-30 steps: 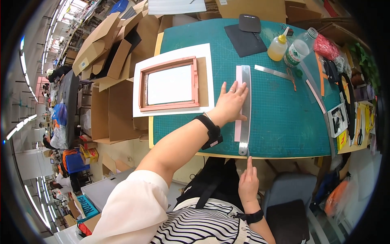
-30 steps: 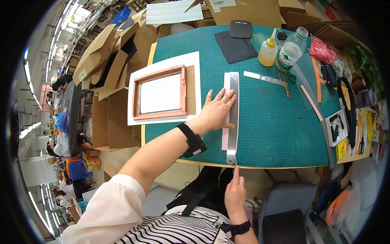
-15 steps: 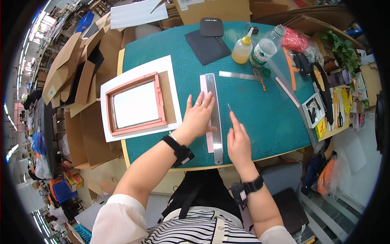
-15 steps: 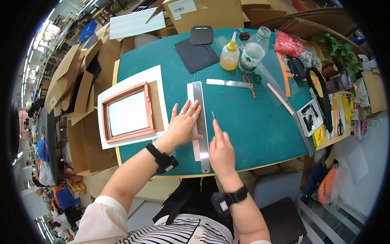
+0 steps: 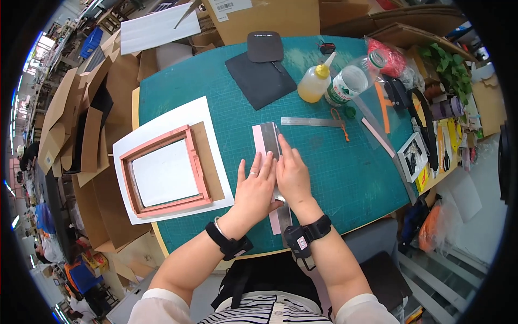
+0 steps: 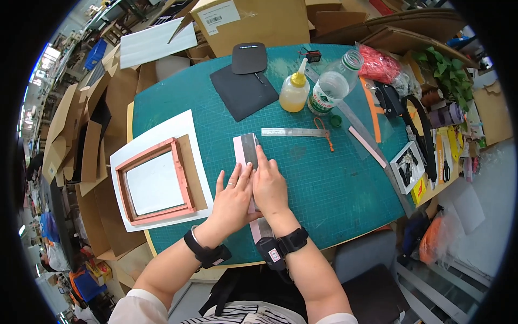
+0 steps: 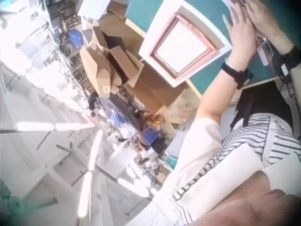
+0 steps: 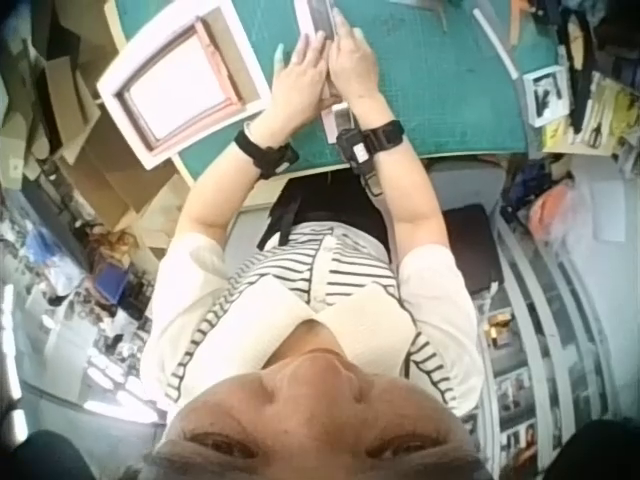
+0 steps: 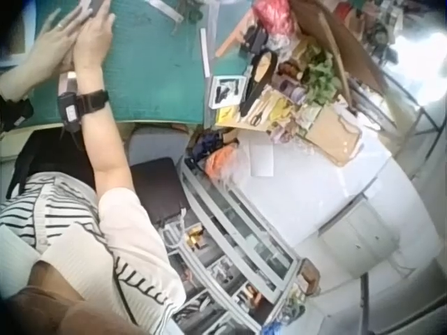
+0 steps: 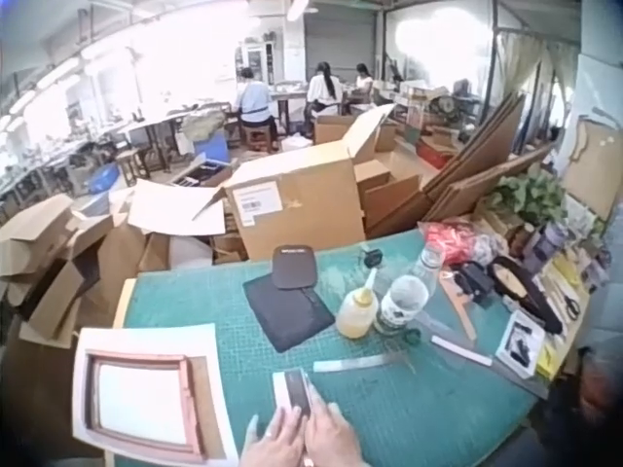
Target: The person is cutting and preparing leather pieces in a workshop using a ruler and utility knife.
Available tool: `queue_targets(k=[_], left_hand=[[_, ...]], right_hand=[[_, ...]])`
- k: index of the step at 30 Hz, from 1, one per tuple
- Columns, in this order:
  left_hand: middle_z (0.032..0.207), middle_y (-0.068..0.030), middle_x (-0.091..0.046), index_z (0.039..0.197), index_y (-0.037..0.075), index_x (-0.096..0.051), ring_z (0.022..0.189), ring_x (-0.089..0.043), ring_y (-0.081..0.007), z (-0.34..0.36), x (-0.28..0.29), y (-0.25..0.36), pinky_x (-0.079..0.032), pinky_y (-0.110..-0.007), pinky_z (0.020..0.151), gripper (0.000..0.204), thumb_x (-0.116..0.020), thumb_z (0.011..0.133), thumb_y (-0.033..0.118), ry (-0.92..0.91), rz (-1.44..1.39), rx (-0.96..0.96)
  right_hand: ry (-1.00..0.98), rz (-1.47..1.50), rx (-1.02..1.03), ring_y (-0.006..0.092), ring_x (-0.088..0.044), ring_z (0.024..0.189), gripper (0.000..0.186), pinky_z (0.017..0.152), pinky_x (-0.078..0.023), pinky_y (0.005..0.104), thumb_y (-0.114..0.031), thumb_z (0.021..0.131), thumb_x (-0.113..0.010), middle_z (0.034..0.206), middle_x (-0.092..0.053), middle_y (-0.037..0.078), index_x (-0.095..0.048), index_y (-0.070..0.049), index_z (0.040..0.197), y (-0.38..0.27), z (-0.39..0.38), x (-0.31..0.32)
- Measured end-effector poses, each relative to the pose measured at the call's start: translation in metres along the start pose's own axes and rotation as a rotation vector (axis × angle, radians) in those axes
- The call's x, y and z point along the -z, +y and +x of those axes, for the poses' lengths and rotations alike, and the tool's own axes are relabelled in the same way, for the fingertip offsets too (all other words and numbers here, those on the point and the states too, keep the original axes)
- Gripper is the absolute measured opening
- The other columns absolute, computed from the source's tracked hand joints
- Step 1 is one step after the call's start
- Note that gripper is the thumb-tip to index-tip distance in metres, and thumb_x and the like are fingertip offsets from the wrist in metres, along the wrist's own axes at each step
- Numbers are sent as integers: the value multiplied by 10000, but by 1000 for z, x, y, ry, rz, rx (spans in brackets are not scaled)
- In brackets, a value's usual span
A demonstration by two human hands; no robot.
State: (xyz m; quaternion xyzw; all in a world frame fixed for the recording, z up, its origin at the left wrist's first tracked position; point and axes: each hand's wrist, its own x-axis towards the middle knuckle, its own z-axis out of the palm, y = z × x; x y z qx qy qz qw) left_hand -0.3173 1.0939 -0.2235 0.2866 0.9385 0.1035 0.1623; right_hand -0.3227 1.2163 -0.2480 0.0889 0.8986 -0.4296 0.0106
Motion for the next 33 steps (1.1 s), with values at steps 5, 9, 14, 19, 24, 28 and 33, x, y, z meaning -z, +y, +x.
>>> queue_targets(k=[5, 9, 14, 19, 24, 28, 33], left_hand=[[1474, -162, -283, 1394, 10, -338, 1389, -222, -333, 2, 1, -1, -175, -560, 1085, 941, -770, 648, 389, -17, 2, -7], [1473, -162, -285, 1390, 10, -345, 1389, -222, -333, 2, -1, -1, -174, -560, 1083, 938, -766, 646, 397, -5, -3, -7], [1470, -162, -288, 1385, 10, -355, 1385, -227, -336, 2, -3, 0, -183, -560, 1079, 937, -758, 645, 419, 8, 11, -9], [1465, -148, -308, 1370, 14, -383, 1381, -244, -329, 1, -4, -1, -162, -547, 1087, 903, -744, 642, 407, 40, 5, -8], [1469, -152, -298, 1371, 13, -382, 1384, -233, -332, 1, -3, -1, -155, -546, 1089, 905, -745, 643, 409, 22, 4, -4], [1468, -154, -296, 1368, 12, -384, 1387, -227, -334, 2, -5, -1, -150, -545, 1092, 906, -749, 638, 406, 20, 7, -16], [1464, -168, -299, 1382, 22, -367, 1382, -237, -339, 2, -1, -1, -175, -560, 1084, 922, -762, 641, 402, -11, 22, -14]], right_hand=[[4, 6, 17, 369, -600, 797, 499, 665, -493, 432, -61, 885, -474, 974, -565, 187, -394, -108, 1376, 0, -1, 1], [-15, 14, 5, 372, -601, 792, 505, 660, -496, 426, -59, 882, -478, 978, -560, 191, -393, -107, 1377, -2, -4, 3], [-13, 4, 2, 376, -599, 794, 513, 662, -498, 430, -58, 882, -481, 988, -553, 193, -385, -110, 1383, -1, -3, 3], [0, -3, 27, 378, -599, 794, 525, 661, -497, 433, -61, 881, -487, 984, -551, 192, -374, -121, 1391, 1, -2, 3], [-30, -20, 6, 374, -604, 781, 526, 657, -499, 431, -67, 883, -489, 967, -549, 187, -371, -119, 1393, 0, -2, 1], [-24, -23, 29, 368, -607, 764, 521, 640, -503, 428, -85, 888, -489, 968, -550, 185, -367, -105, 1394, 2, -2, -3], [-32, -269, 84, 286, -644, 675, 592, 550, -540, 346, -131, 849, -554, 931, -542, 141, -344, -34, 1394, -2, -1, -6]])
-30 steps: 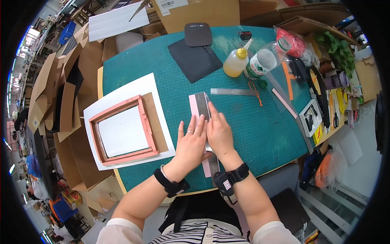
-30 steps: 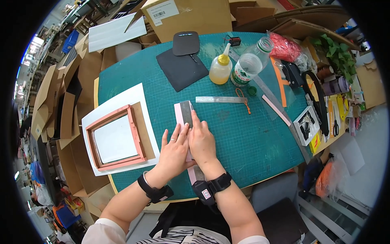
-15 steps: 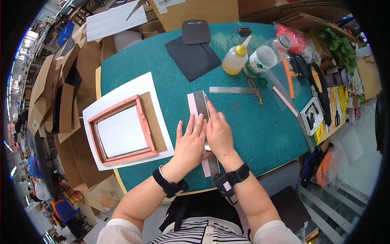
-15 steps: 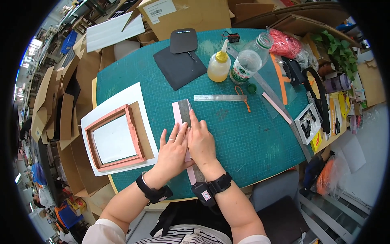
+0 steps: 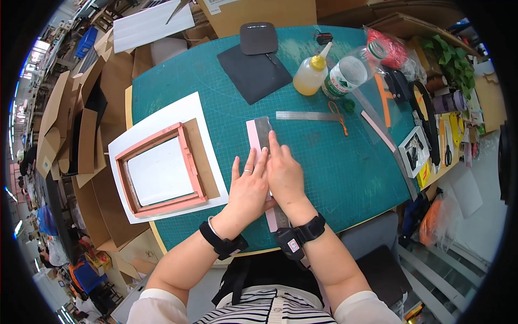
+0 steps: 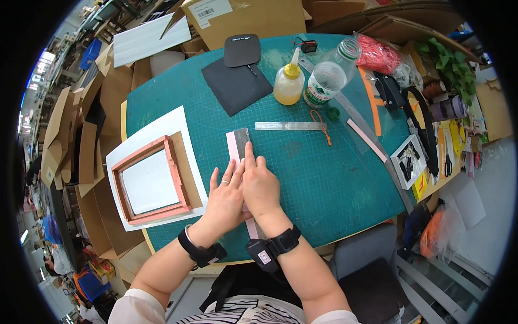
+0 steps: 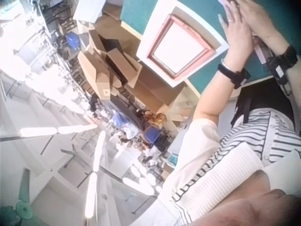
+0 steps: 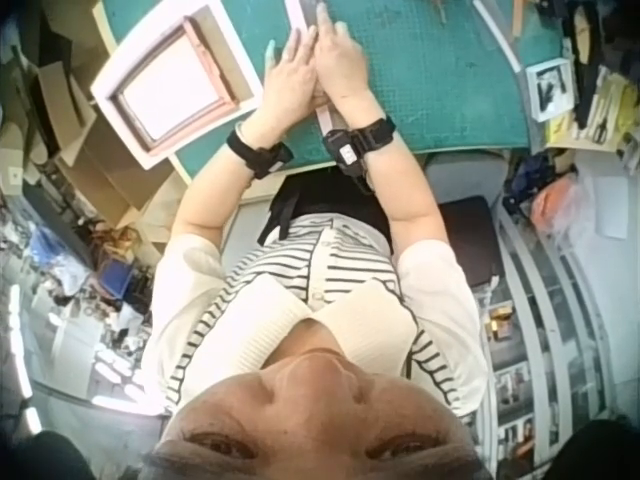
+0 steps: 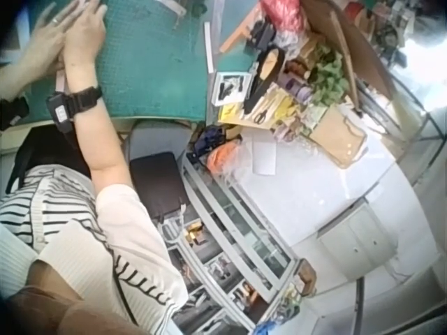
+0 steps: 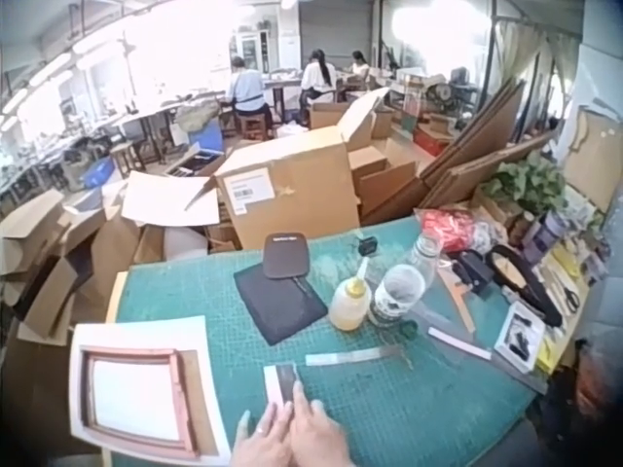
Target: The person is cutting and preparing leather pieces in a workshop using a ruler and utility knife.
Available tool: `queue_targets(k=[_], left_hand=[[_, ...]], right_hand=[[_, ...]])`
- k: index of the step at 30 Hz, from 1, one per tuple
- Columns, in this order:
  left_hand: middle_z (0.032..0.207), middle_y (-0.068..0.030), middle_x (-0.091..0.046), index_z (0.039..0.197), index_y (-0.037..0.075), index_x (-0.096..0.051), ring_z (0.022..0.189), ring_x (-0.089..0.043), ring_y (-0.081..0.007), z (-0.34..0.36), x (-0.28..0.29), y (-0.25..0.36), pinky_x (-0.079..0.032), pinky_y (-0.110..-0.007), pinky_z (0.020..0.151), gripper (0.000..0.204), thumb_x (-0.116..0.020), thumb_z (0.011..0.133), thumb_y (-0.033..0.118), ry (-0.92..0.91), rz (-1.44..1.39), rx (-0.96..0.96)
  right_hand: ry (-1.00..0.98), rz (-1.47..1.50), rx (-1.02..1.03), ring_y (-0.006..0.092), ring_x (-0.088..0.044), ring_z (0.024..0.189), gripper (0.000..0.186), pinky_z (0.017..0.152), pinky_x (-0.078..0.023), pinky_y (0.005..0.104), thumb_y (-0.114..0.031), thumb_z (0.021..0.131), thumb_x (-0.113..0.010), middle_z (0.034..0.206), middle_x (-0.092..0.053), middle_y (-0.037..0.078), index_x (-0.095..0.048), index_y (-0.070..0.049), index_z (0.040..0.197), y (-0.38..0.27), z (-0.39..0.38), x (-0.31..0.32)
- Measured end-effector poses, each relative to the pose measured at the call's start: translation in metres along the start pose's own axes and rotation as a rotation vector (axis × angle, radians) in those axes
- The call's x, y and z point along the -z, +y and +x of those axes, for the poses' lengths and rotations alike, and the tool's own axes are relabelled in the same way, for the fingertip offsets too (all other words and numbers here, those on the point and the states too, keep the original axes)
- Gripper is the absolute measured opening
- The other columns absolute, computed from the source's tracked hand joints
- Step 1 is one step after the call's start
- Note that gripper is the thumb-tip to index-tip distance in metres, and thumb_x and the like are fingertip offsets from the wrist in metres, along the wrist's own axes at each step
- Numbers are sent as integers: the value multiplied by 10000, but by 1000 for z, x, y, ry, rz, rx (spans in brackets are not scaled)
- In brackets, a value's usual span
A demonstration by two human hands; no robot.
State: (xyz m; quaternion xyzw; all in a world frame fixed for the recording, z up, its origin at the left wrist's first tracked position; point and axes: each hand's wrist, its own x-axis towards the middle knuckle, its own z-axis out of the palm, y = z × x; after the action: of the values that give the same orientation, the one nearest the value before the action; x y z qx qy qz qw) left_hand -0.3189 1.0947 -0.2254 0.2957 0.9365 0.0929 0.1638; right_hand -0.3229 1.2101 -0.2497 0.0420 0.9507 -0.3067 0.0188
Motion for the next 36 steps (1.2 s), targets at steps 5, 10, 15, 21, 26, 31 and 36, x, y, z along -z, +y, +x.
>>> queue_targets(k=[5, 10, 15, 21, 26, 31, 36], left_hand=[[1469, -163, -293, 1390, 22, -355, 1387, -227, -336, 0, -1, -1, -169, -559, 1088, 929, -762, 643, 393, -8, -6, 4], [1466, -158, -298, 1401, 24, -335, 1385, -233, -330, 1, 0, 1, -181, -560, 1084, 942, -763, 640, 378, -14, -7, 11], [1461, -157, -307, 1407, 25, -321, 1378, -251, -327, 0, 0, 1, -191, -563, 1080, 950, -764, 636, 359, 3, -8, 11], [1471, -143, -295, 1404, 32, -329, 1376, -260, -322, -1, -3, 1, -192, -568, 1078, 950, -773, 623, 343, 35, -4, 5], [1469, -139, -302, 1408, 44, -324, 1377, -264, -311, -1, -1, 1, -203, -569, 1073, 947, -774, 626, 332, 27, 26, 8], [1472, -138, -307, 1402, 60, -347, 1384, -253, -308, -2, -6, 0, -174, -563, 1078, 892, -745, 644, 308, 66, 10, 18], [1472, -131, -309, 1396, 54, -356, 1383, -260, -294, -1, -8, 2, -175, -557, 1082, 888, -746, 637, 301, 64, 79, 18]], right_hand=[[-20, -33, 16, 276, -650, 680, 607, 548, -544, 336, -123, 837, -561, 928, -547, 137, -340, -24, 1394, -1, 1, 5], [-31, -68, 20, 269, -656, 685, 609, 552, -549, 327, -127, 837, -562, 923, -551, 136, -337, -14, 1392, -1, 0, 7], [-56, -28, -40, 311, -631, 716, 525, 579, -531, 375, -154, 896, -506, 896, -554, 142, -361, -38, 1387, -6, -2, 9], [-73, -26, -47, 313, -630, 718, 531, 586, -532, 372, -128, 880, -512, 906, -557, 146, -369, -39, 1384, -6, -10, 12], [-73, -11, -39, 316, -626, 725, 540, 594, -529, 376, -102, 866, -512, 906, -556, 147, -370, -37, 1383, -4, -20, 13], [-78, 9, -42, 320, -622, 725, 559, 596, -526, 382, -74, 850, -513, 904, -553, 148, -362, -32, 1386, -4, -37, 15], [-118, -6, -49, 328, -620, 722, 576, 592, -524, 390, -45, 827, -516, 903, -548, 151, -362, -26, 1382, -2, -57, 20]])
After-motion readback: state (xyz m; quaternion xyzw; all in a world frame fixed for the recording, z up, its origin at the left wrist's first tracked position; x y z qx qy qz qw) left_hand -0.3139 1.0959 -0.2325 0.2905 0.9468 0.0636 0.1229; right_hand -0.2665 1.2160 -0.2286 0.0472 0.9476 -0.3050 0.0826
